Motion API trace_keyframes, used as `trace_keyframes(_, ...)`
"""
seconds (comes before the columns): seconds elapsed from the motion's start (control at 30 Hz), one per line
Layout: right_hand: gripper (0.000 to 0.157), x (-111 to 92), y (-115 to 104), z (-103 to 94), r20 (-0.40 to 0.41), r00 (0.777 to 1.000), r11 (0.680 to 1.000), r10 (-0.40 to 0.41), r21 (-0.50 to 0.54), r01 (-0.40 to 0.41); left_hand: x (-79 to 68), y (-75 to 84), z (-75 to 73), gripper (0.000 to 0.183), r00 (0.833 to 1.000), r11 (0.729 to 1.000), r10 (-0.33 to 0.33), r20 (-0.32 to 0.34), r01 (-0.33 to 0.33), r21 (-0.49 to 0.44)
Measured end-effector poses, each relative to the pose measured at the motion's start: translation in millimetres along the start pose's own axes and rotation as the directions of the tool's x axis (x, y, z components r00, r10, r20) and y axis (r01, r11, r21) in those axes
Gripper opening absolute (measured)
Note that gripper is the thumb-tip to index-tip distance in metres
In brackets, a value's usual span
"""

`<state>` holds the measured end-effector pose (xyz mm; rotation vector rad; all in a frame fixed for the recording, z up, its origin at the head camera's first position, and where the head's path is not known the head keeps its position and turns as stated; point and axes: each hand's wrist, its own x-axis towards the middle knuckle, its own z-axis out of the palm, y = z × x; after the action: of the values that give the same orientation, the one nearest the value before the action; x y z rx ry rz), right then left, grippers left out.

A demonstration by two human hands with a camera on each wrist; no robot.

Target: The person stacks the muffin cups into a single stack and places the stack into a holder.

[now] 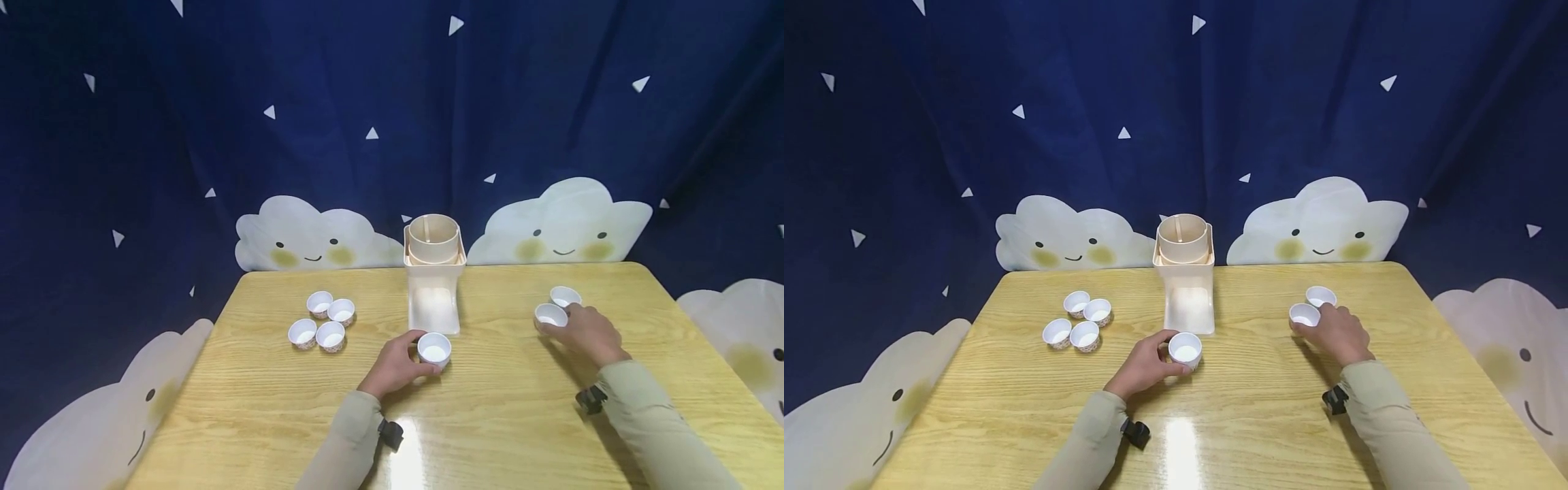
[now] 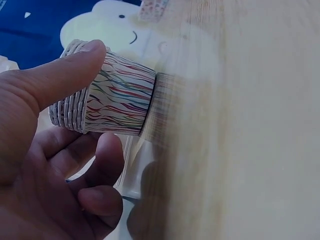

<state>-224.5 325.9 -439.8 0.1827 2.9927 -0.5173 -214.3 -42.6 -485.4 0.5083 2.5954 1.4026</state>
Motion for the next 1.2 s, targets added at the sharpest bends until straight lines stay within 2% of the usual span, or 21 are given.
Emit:
trace_keyframes(0.17,0.084,1.0,-2.4,0.7,0.004,0.999,0.999,-0.051,0.001,0.051,-0.6,0.2,-0.3,0.061,1.0,1.0,-0.008,0.001,0.008,-0.003)
trace_keyframes(0.3,0.087,2.2,-3.6,2.1,0.023,0.998,0.999,-0.053,-0.007,0.053,-0.6,-0.8,0.4,0.061,1.0,1.0,-0.011,0.003,0.011,0.002)
trace_keyframes(0.63,0.082,2.2,-4.9,5.9,-0.011,0.994,0.994,-0.107,-0.002,0.107,-1.8,-2.1,-0.6,0.062,1.0,1.0,-0.021,0.007,0.021,-0.006)
trace_keyframes(0.93,0.09,2.0,-5.0,4.7,0.018,0.997,0.997,-0.077,0.009,0.077,-0.3,-1.5,1.1,0.062,1.0,1.0,-0.011,0.012,0.011,-0.01)
trace_keyframes(1.2,0.09,2.8,-5.6,6.3,0.007,0.995,0.995,-0.099,0.019,0.098,1.1,-2.7,2.1,0.061,1.0,1.0,-0.013,0.002,0.013,-0.009)
